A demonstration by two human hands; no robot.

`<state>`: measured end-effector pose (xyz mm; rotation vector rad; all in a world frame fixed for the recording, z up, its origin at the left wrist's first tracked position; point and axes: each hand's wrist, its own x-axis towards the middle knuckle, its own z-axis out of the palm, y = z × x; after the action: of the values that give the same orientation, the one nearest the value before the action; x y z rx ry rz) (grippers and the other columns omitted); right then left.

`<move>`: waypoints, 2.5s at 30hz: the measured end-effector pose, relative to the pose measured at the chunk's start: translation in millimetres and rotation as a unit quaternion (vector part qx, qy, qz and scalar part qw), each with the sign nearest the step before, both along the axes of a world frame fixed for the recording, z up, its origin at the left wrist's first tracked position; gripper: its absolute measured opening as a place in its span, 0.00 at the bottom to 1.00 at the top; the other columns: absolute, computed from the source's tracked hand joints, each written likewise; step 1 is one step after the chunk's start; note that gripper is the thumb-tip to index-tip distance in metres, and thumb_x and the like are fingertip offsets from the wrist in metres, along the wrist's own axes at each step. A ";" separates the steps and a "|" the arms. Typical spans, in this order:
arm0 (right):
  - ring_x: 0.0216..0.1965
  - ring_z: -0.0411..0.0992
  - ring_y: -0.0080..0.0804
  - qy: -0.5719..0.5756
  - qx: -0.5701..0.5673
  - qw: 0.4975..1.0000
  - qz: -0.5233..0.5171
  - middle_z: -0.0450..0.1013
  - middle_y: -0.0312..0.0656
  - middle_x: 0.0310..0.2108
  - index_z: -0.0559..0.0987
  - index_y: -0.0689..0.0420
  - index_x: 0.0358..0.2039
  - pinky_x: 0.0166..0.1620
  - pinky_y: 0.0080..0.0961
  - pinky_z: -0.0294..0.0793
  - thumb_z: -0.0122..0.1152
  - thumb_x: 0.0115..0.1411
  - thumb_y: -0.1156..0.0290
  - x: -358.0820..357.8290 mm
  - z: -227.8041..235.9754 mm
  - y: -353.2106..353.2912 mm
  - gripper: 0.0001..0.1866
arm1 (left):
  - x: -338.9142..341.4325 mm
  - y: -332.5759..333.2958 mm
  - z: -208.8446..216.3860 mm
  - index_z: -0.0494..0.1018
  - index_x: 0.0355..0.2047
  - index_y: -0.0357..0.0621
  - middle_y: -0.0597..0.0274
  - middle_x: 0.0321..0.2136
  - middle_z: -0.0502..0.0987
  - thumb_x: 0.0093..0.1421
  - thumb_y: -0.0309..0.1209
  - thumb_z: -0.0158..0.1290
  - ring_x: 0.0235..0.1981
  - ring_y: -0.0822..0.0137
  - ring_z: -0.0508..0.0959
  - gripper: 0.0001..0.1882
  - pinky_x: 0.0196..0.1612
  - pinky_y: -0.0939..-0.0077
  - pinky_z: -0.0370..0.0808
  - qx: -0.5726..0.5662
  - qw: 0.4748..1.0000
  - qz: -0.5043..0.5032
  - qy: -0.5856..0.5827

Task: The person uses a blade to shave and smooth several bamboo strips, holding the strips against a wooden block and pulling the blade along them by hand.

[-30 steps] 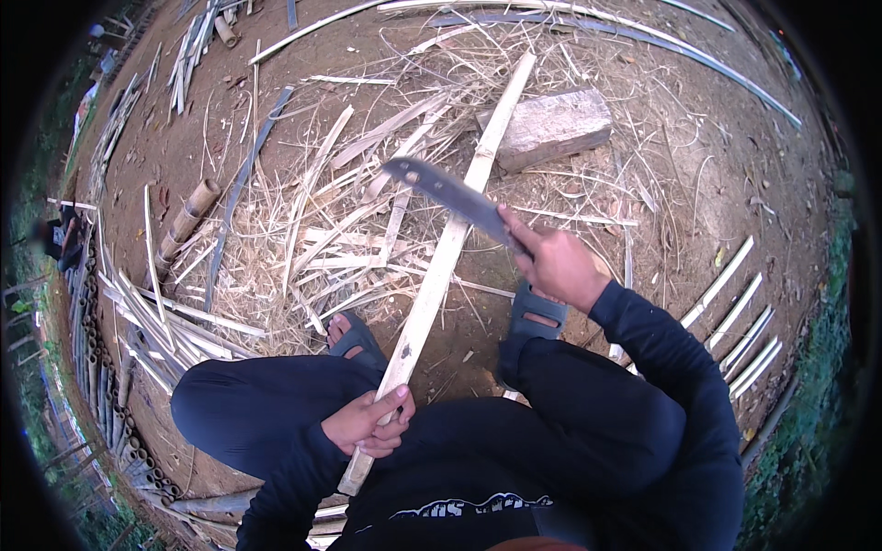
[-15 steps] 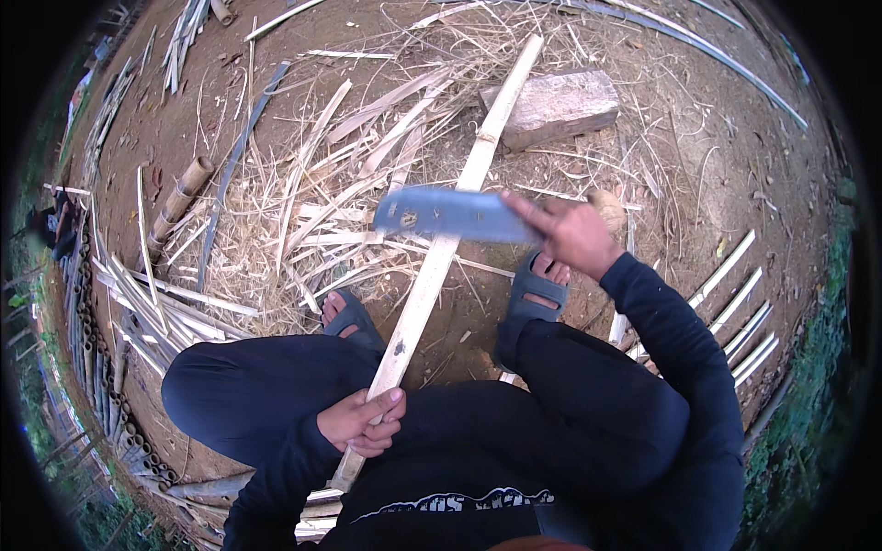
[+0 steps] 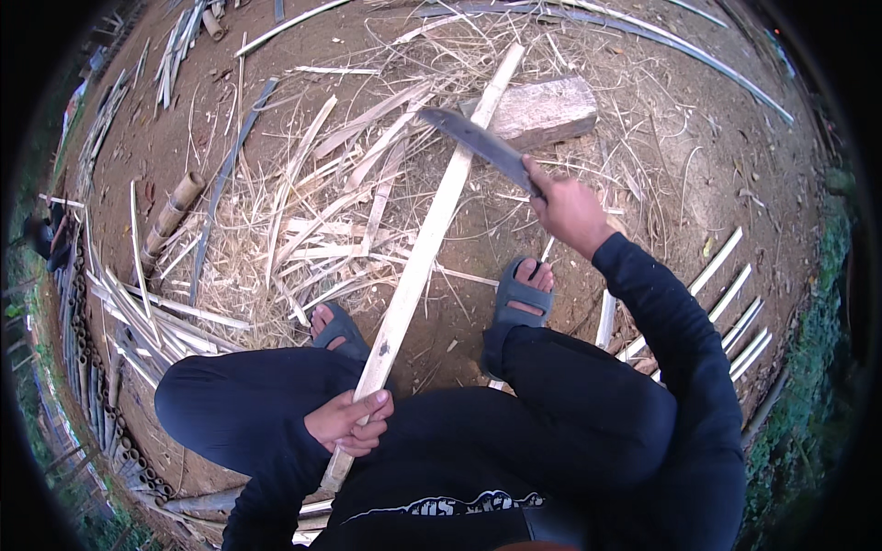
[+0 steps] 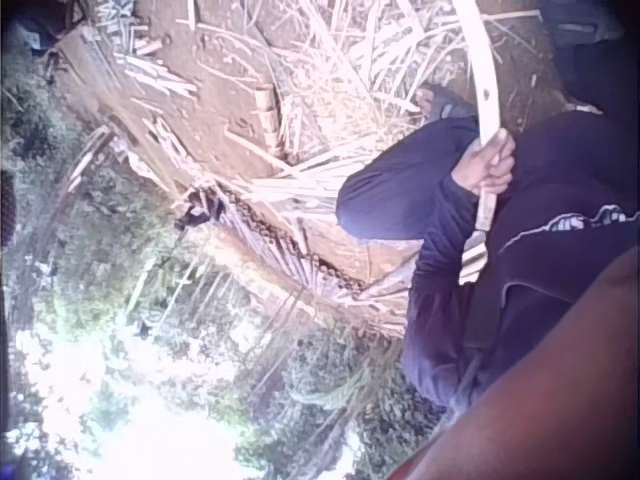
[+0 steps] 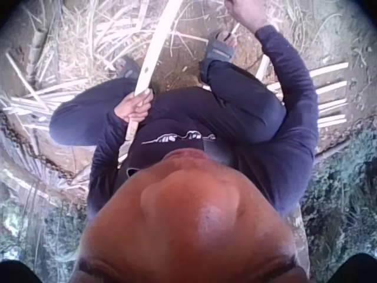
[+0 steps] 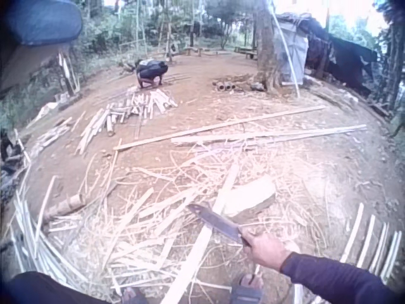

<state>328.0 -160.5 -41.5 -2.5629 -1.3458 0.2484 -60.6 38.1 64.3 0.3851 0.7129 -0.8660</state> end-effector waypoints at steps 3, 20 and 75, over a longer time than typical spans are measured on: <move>0.21 0.76 0.50 0.045 0.038 0.990 0.126 0.75 0.50 0.23 0.66 0.46 0.66 0.28 0.44 0.77 0.59 0.61 0.68 -79.0 19.4 5.6 0.32 | -5.9 -1.4 8.0 0.60 0.30 0.48 0.76 0.11 0.51 0.75 0.48 0.36 0.09 0.83 0.50 0.20 0.11 0.85 0.48 -0.006 1.000 0.002 0.020; 0.24 0.77 0.48 0.103 0.010 0.991 0.083 0.75 0.49 0.27 0.62 0.43 0.69 0.31 0.41 0.79 0.61 0.57 0.67 -79.4 44.9 -9.5 0.38 | -20.4 2.7 16.8 0.60 0.31 0.48 0.75 0.12 0.52 0.75 0.48 0.34 0.08 0.83 0.51 0.20 0.11 0.85 0.49 -0.068 0.997 0.024 0.016; 0.22 0.77 0.38 0.001 -0.031 0.983 0.179 0.74 0.45 0.33 0.56 0.27 0.71 0.23 0.34 0.75 0.62 0.58 0.58 -61.1 43.9 -11.4 0.41 | 97.4 -9.3 -40.6 0.62 0.39 0.49 0.73 0.19 0.58 0.73 0.52 0.37 0.12 0.82 0.52 0.20 0.14 0.84 0.54 0.317 0.944 -0.052 -0.080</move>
<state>266.9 -171.9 2.5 -2.3492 -1.8188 0.3596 36.8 28.8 23.7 1.0656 0.8152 -0.6771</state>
